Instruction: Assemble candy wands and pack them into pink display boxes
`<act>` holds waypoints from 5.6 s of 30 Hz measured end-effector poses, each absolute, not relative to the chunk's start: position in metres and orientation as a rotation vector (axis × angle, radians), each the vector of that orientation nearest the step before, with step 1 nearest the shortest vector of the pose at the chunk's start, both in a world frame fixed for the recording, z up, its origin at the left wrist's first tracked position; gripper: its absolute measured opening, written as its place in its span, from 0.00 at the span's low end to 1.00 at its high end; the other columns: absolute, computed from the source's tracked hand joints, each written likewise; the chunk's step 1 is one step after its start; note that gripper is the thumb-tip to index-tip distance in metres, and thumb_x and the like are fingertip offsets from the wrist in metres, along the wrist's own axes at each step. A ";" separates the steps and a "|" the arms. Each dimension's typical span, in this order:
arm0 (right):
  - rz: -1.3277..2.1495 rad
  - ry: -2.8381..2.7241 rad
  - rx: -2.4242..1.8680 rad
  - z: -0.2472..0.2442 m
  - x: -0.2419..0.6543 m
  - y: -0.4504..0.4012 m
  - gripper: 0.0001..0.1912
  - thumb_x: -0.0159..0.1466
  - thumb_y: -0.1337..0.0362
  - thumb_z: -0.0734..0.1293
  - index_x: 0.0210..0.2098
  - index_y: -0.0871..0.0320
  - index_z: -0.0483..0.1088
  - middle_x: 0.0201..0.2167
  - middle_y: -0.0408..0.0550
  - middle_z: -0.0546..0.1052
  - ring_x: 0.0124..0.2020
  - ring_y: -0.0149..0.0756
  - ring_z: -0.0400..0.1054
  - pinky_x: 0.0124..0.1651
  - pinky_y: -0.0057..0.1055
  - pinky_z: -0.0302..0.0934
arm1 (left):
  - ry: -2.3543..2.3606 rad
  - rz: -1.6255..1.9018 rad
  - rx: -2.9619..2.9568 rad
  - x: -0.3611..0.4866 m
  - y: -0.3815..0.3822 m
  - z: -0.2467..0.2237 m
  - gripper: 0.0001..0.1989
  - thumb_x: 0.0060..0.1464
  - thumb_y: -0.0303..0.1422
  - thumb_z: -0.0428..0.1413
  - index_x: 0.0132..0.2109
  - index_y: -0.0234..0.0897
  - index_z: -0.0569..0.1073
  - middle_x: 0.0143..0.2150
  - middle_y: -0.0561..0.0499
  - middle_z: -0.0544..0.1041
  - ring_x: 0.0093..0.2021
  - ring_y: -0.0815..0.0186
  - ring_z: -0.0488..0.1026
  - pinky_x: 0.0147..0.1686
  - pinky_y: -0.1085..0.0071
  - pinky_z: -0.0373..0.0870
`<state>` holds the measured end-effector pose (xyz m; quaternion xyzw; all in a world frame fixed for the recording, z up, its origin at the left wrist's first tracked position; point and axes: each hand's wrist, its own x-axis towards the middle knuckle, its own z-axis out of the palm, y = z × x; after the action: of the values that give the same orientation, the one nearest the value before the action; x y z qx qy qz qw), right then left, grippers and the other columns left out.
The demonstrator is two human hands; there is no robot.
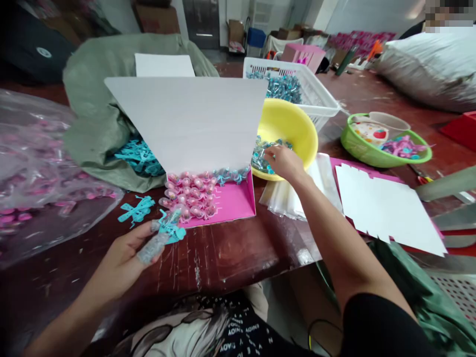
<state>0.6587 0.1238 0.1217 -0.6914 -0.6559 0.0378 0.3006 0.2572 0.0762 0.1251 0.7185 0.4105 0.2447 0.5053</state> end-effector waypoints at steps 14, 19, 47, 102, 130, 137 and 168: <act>0.451 -1.654 -1.474 0.127 0.636 0.083 0.18 0.70 0.63 0.63 0.59 0.46 0.67 0.38 0.45 0.79 0.36 0.33 0.77 0.43 0.33 0.74 | 0.966 0.671 1.405 0.278 0.075 0.109 0.11 0.56 0.36 0.64 0.45 0.38 0.78 0.45 0.49 0.82 0.46 0.62 0.77 0.54 0.62 0.72; 0.819 -1.816 -1.141 0.113 0.549 0.017 0.18 0.67 0.67 0.68 0.55 0.49 0.69 0.47 0.45 0.79 0.45 0.34 0.77 0.48 0.33 0.74 | 0.844 0.616 1.378 0.292 0.074 0.109 0.07 0.57 0.35 0.63 0.42 0.39 0.80 0.41 0.51 0.82 0.40 0.65 0.76 0.50 0.63 0.73; 0.637 -2.422 -0.943 0.154 0.575 0.034 0.17 0.71 0.64 0.64 0.59 0.49 0.69 0.56 0.47 0.77 0.52 0.35 0.75 0.51 0.32 0.71 | 0.724 0.424 1.964 0.302 0.078 0.137 0.10 0.61 0.39 0.59 0.38 0.36 0.76 0.33 0.51 0.77 0.30 0.68 0.73 0.31 0.72 0.71; 0.193 -1.788 -2.316 0.081 0.705 0.170 0.18 0.63 0.62 0.66 0.51 0.61 0.76 0.46 0.60 0.80 0.46 0.49 0.73 0.48 0.40 0.63 | 1.745 0.656 2.346 0.196 0.181 0.089 0.08 0.57 0.31 0.52 0.31 0.41 0.60 0.30 0.53 0.66 0.35 0.58 0.67 0.35 0.66 0.58; 1.048 -1.619 -1.196 0.085 0.528 0.003 0.17 0.65 0.65 0.72 0.53 0.52 0.73 0.48 0.46 0.81 0.44 0.34 0.79 0.50 0.32 0.75 | 0.769 0.486 1.424 0.287 0.047 0.100 0.14 0.62 0.29 0.56 0.53 0.38 0.78 0.49 0.48 0.82 0.51 0.62 0.77 0.56 0.63 0.72; 0.660 -2.055 -1.119 0.100 0.531 0.002 0.18 0.67 0.67 0.69 0.56 0.54 0.72 0.49 0.49 0.81 0.49 0.36 0.77 0.54 0.33 0.73 | 0.891 0.457 1.485 0.294 0.042 0.090 0.09 0.61 0.29 0.57 0.43 0.35 0.83 0.35 0.49 0.82 0.34 0.66 0.77 0.36 0.72 0.73; 0.276 -1.831 -1.966 0.089 0.692 0.141 0.14 0.65 0.57 0.64 0.46 0.57 0.71 0.49 0.61 0.77 0.45 0.47 0.73 0.48 0.44 0.68 | 0.905 0.559 1.363 0.307 0.047 0.081 0.14 0.55 0.38 0.65 0.47 0.36 0.78 0.43 0.48 0.82 0.43 0.61 0.78 0.52 0.62 0.73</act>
<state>0.6917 0.1413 0.0888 -0.7103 -0.6616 0.0998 0.2187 0.3066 0.0472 0.0806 0.5997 0.3983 0.2460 0.6490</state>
